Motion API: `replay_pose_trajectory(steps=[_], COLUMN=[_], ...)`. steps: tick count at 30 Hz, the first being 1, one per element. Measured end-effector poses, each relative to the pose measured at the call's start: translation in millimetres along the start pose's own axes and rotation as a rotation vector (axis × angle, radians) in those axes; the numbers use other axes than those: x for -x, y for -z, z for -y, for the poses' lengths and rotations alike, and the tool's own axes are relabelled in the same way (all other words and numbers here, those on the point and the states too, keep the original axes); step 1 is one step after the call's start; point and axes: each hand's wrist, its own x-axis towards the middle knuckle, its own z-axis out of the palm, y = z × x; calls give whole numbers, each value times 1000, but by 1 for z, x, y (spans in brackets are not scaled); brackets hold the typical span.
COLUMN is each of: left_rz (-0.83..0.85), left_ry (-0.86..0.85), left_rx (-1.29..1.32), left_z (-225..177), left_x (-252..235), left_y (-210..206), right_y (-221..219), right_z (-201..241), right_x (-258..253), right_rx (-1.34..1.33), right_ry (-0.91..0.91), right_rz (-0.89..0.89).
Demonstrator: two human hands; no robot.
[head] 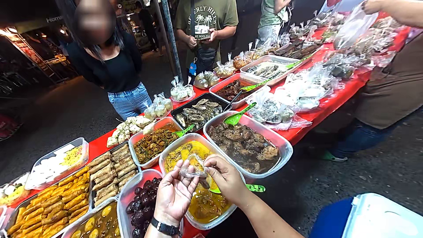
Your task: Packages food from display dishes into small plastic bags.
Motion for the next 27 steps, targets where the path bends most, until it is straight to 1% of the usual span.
replay_pose_trajectory(steps=[2, 4, 11, 15, 17, 20, 22, 25, 27], left_rz=[-114, -158, -123, -99, -94, -88, -77, -47, -34], left_ry=[-10, -25, -197, -205, -204, -208, -195, -177, -173], left_rx=[-87, -176, -547, -529, -482, -388, -336, -289, -301], left_z=[3, 6, 10, 4, -1, -7, -10, -11, -12], left_x=[0, -1, 2, 6, 7, 11, 13, 12, 9], left_y=[-3, -1, -3, -9, -13, -20, -24, -24, -21], right_y=[1, 1, -1, -2, -3, -10, -16, -25, -29], right_z=[1, 1, 0, -4, -7, -21, -31, -28, -22], right_x=[0, 0, 4, 7, 10, 19, 29, 39, 40], right_rx=[23, 31, 2, -85, -165, -326, -439, -744, -876], right_ry=[10, 40, 69, 22, -75, -295, -478, -789, -889], right_rz=[3, 25, 69, 39, 22, 16, 83, 235, 242])
